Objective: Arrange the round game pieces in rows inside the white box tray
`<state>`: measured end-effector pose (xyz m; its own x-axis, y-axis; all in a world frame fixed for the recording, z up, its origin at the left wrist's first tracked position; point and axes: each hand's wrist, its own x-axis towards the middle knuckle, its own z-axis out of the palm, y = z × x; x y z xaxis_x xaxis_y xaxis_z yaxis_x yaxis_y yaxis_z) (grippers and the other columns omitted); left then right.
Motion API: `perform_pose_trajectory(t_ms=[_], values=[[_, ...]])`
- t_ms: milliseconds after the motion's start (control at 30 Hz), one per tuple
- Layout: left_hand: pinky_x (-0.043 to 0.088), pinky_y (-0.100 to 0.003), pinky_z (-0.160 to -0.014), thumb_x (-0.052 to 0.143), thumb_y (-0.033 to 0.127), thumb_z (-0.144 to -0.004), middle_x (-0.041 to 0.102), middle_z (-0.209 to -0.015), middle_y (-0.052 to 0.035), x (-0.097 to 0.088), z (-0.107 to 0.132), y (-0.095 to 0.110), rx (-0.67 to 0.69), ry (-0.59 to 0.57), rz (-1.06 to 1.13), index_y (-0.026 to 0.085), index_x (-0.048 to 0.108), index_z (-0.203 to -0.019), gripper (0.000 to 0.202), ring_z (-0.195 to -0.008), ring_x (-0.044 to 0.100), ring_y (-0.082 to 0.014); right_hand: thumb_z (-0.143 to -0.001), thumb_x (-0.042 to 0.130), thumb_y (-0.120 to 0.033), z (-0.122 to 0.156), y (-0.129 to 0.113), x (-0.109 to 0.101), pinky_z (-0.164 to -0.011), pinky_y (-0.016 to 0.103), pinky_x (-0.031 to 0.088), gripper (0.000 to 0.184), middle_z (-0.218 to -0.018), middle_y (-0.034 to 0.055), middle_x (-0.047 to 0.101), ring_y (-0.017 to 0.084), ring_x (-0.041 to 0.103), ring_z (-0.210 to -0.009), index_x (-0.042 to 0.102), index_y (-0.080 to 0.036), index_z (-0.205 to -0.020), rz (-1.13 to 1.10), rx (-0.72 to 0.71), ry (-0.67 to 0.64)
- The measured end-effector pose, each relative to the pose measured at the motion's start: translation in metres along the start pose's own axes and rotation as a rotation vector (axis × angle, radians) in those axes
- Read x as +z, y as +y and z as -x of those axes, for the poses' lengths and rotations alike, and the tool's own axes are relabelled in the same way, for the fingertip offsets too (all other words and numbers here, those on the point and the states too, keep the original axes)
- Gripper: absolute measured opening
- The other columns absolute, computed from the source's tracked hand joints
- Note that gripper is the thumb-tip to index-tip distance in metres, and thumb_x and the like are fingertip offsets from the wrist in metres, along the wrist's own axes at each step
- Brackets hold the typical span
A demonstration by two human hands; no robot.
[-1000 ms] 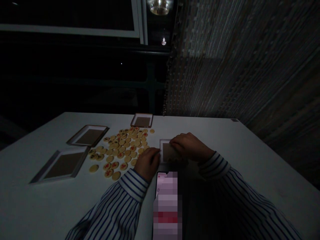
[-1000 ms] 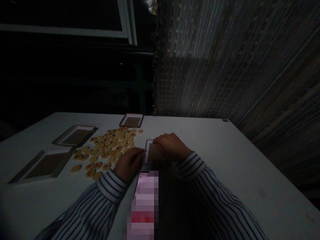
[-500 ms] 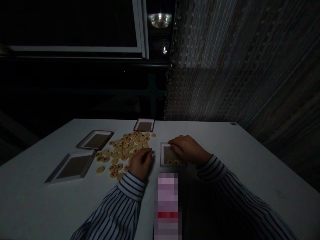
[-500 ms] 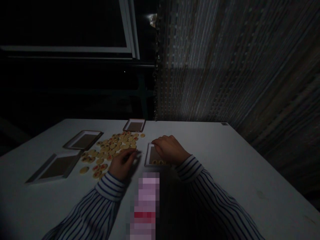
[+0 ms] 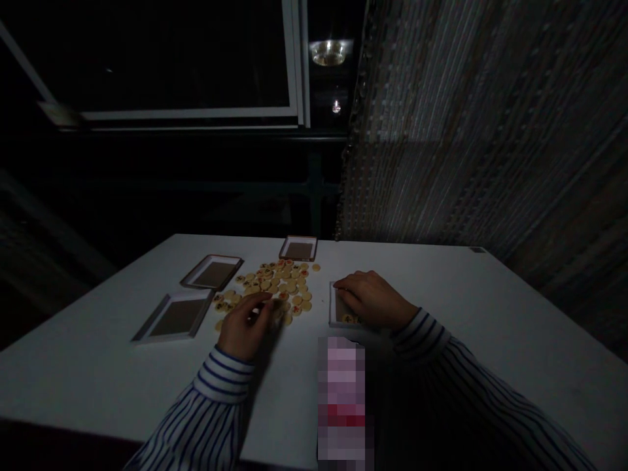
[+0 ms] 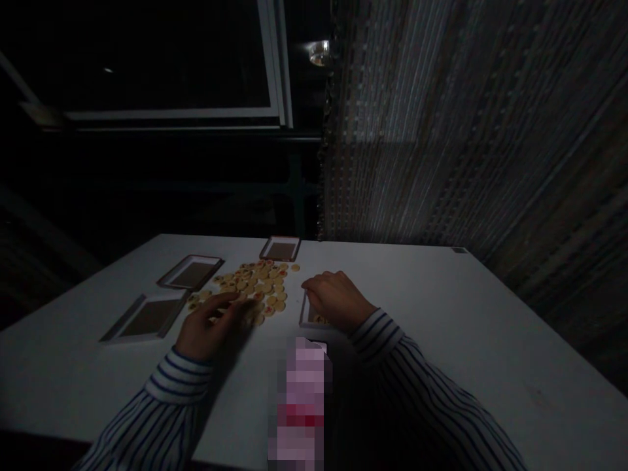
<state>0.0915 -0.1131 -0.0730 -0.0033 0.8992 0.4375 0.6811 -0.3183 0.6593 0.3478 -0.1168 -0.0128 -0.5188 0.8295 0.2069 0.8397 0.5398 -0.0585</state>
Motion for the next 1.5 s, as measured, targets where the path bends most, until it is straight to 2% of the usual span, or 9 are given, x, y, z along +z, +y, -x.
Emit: perform_pose_trajectory(t_ms=[267,467,700,833,1000,1267,1500], values=[[0.050,-0.032,-0.071,0.046,0.041,-0.076,0.064,-0.090,-0.0048,-0.021,0.006,-0.026,0.002,0.114,-0.107,0.019,0.061,-0.089,0.029,-0.080,0.060,-0.0182,-0.086,0.034,-0.024,-0.013,-0.016,0.001,-0.082,0.030,0.031,0.029,-0.097,0.0067,0.062,0.017,0.051,-0.095,0.056,-0.017,-0.104,0.001,-0.037,-0.030],[0.045,-0.039,-0.084,0.051,0.036,-0.074,0.063,-0.098,-0.0071,-0.024,0.020,-0.044,0.222,0.005,-0.263,0.020,0.063,-0.092,0.027,-0.094,0.056,-0.0213,-0.085,0.034,-0.024,-0.028,-0.032,0.007,-0.079,0.030,0.030,0.028,-0.095,0.0062,0.062,0.017,0.051,-0.092,0.056,-0.018,-0.102,0.019,-0.091,-0.066],[0.044,-0.041,-0.081,0.056,0.039,-0.070,0.060,-0.105,-0.0098,-0.016,0.033,-0.067,0.401,-0.041,-0.386,0.021,0.062,-0.094,0.031,-0.097,0.054,-0.0244,-0.087,0.032,-0.025,-0.044,-0.055,0.012,-0.073,0.030,0.029,0.027,-0.090,0.0065,0.062,0.017,0.052,-0.087,0.058,-0.017,-0.092,0.017,-0.145,-0.084],[0.044,-0.041,-0.081,0.056,0.039,-0.070,0.062,-0.104,-0.0065,-0.009,0.036,-0.077,0.434,-0.074,-0.397,0.023,0.061,-0.094,0.029,-0.096,0.055,-0.0237,-0.086,0.033,-0.025,-0.052,-0.066,0.017,-0.074,0.030,0.029,0.025,-0.088,0.0062,0.062,0.017,0.052,-0.086,0.057,-0.016,-0.088,0.008,-0.183,-0.078],[0.038,-0.042,-0.087,0.055,0.036,-0.071,0.065,-0.098,-0.0035,-0.004,0.043,-0.072,0.353,0.011,-0.377,0.025,0.061,-0.093,0.025,-0.097,0.054,-0.0233,-0.086,0.035,-0.023,-0.060,-0.076,0.031,-0.074,0.030,0.030,0.024,-0.090,0.0067,0.062,0.017,0.052,-0.086,0.058,-0.016,-0.087,0.011,-0.188,-0.099],[0.024,-0.049,-0.096,0.057,0.031,-0.068,0.068,-0.088,-0.0002,-0.002,0.047,-0.063,0.309,0.024,-0.354,0.028,0.063,-0.087,0.020,-0.094,0.055,-0.0240,-0.083,0.038,-0.020,-0.062,-0.079,0.060,-0.073,0.030,0.030,0.022,-0.088,0.0054,0.061,0.018,0.051,-0.087,0.057,-0.018,-0.093,-0.022,-0.251,-0.029],[0.018,-0.050,-0.099,0.056,0.028,-0.070,0.068,-0.086,0.0013,-0.002,0.047,-0.060,0.315,0.005,-0.369,0.029,0.063,-0.085,0.016,-0.093,0.055,-0.0230,-0.083,0.038,-0.021,-0.062,-0.080,0.069,-0.073,0.031,0.029,0.023,-0.087,0.0060,0.062,0.018,0.051,-0.087,0.058,-0.018,-0.094,-0.053,-0.257,-0.032]])
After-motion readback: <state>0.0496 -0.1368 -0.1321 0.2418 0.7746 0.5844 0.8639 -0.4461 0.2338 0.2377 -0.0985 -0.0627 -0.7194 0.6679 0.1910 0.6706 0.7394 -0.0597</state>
